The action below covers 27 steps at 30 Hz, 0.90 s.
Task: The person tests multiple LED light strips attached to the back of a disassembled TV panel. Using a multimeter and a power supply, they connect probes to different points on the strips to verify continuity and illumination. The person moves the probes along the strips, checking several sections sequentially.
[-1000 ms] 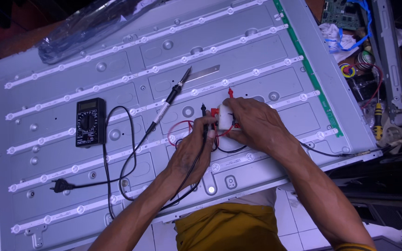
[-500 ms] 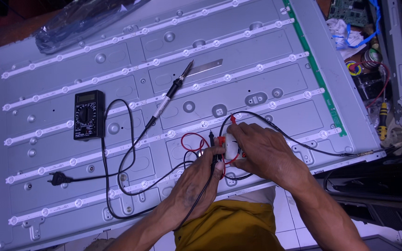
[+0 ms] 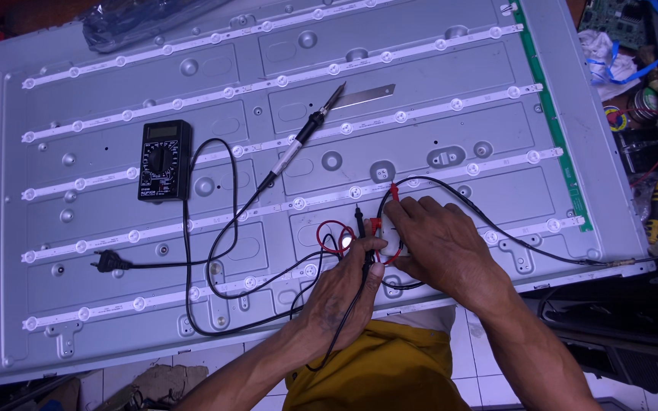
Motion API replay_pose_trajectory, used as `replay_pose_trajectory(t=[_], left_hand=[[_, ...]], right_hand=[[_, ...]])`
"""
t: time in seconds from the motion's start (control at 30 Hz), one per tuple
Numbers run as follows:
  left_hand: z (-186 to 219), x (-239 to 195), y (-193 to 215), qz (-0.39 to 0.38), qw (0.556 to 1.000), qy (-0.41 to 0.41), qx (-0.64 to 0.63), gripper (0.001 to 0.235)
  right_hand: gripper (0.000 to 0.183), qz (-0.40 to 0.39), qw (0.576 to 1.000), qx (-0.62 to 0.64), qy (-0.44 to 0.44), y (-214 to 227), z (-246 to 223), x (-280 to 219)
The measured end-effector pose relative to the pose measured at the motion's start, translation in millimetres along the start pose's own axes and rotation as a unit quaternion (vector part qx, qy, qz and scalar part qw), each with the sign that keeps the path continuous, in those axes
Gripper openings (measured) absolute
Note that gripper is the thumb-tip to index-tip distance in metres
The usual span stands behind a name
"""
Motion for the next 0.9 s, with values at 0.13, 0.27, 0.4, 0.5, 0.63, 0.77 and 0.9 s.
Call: replay_pose_trajectory(t=[0.13,0.27,0.4,0.5,0.63,0.77,0.9], left_hand=[[-2,0,-3,0.027,0.998,-0.058,-0.021,0.057],[-4,-1,-6,0.04,0.994,-0.103,-0.005,0.052],[-7,-4,-7,0.041,0.994,-0.103,0.003,0.046],[-2,-10,2,0.056,0.991,-0.123,0.005,0.049],[5,-19,23,0.0,0.999,-0.042,0.001,0.055],[8,-27,42,0.046,0.995,-0.083,0.018,0.048],[1,-28,48,0.072,0.995,-0.063,0.017,0.049]], right_hand=[[0.072,0.013,1.0,0.008,0.006,1,2,-3],[0.074,0.009,1.0,0.03,0.001,1,4,-5],[0.09,-0.078,0.992,0.091,-0.031,0,10,-2],[0.093,-0.049,0.991,0.123,-0.013,13,13,-4],[0.069,-0.033,0.99,0.138,0.012,40,6,4],[0.038,-0.01,0.987,0.161,-0.008,49,5,21],[0.026,-0.009,0.987,0.157,0.011,43,-3,49]])
Point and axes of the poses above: each hand's wrist, its own x-axis towards the middle knuckle, its own y-axis out of the back of the hand, z = x × y, the point moved 8 cm from there along x, towards the middle knuckle, and after that the axes turned 4 degrees about -z, right-handed, at the moved point
